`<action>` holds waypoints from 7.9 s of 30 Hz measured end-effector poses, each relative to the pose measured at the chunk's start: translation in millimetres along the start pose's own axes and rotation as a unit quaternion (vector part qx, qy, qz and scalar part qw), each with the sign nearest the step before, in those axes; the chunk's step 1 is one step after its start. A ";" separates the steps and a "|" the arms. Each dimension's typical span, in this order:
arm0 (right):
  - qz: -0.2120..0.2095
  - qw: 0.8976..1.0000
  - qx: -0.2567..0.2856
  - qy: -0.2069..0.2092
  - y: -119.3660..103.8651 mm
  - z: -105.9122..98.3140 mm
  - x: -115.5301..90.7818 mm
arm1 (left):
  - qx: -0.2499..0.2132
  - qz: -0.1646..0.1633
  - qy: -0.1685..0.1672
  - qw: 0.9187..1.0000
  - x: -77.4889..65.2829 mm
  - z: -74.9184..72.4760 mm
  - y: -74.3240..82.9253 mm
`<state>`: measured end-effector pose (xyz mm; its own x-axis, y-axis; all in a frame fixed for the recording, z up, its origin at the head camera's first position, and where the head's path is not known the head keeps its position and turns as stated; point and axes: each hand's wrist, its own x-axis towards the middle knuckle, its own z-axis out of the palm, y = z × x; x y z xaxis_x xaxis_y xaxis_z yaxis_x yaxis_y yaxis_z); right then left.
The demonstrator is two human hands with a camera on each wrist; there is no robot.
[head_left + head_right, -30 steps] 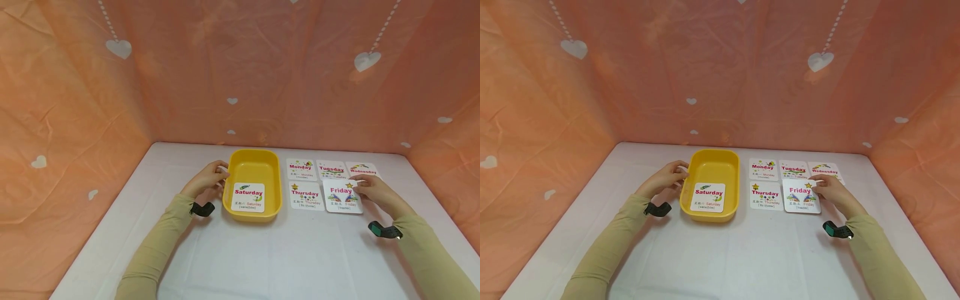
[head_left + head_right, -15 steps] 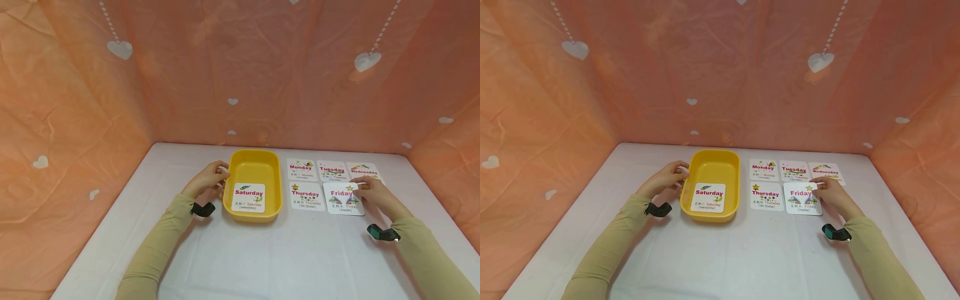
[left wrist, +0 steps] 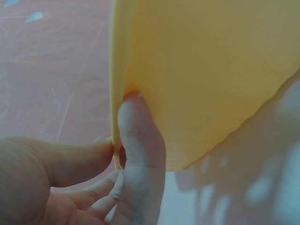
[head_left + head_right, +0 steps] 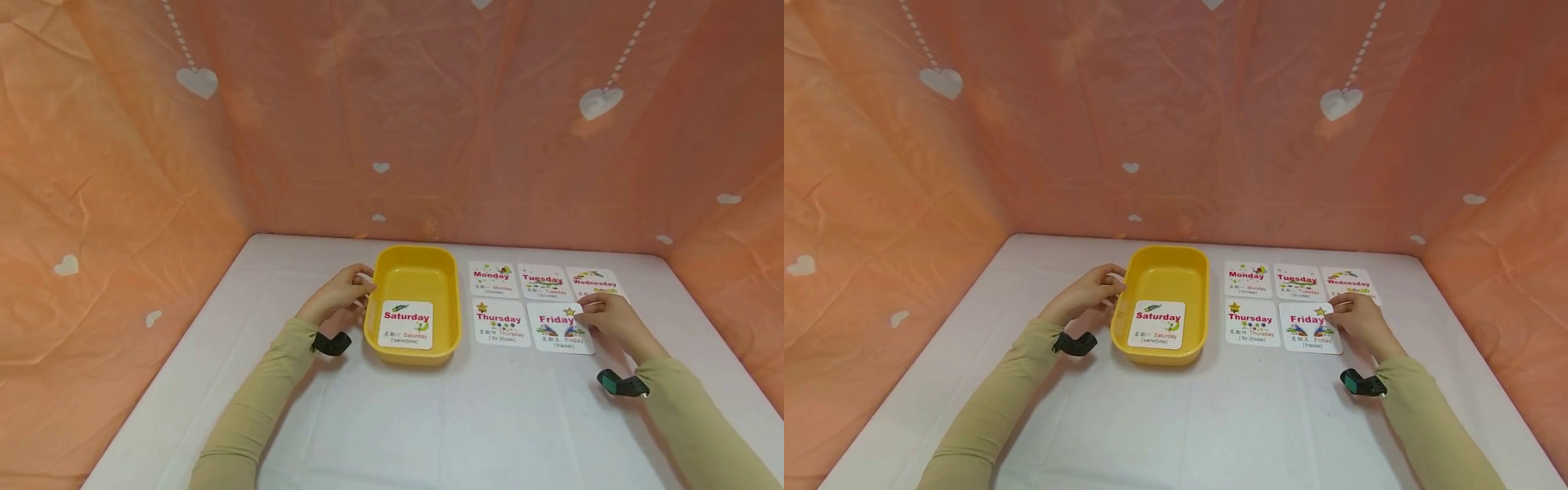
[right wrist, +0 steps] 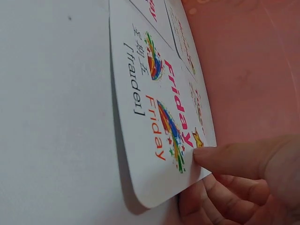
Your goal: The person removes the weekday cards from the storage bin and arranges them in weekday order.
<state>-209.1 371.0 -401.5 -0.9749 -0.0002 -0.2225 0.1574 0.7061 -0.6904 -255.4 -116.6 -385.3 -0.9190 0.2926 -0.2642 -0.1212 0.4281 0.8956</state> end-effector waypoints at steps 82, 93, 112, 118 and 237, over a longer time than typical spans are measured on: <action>-0.142 0.939 0.276 -0.148 -139.7 47.5 2.6 | -0.012 -0.004 0.006 1.000 -4.0 0.2 1.6; -0.118 0.904 0.354 -0.208 -179.6 85.7 -1.6 | -0.016 -0.005 0.010 1.000 -4.8 2.3 1.0; -0.010 0.896 0.386 -0.218 -203.6 123.2 -0.2 | -0.016 0.002 0.002 1.000 -6.9 2.5 -0.7; 0.009 0.891 0.401 -0.213 -202.3 131.7 3.0 | -0.019 0.004 0.003 1.000 -6.0 2.6 -1.5; -0.205 0.976 -0.059 -0.050 -207.3 135.6 38.7 | -0.019 0.002 0.004 1.000 -5.8 2.7 0.6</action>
<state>-258.1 128.5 -360.3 -0.9312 -0.3643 -0.0137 -0.2675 0.7084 -0.6532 -249.1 -115.7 -384.1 -0.9226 0.2876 -0.2570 -0.1306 0.3940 0.9098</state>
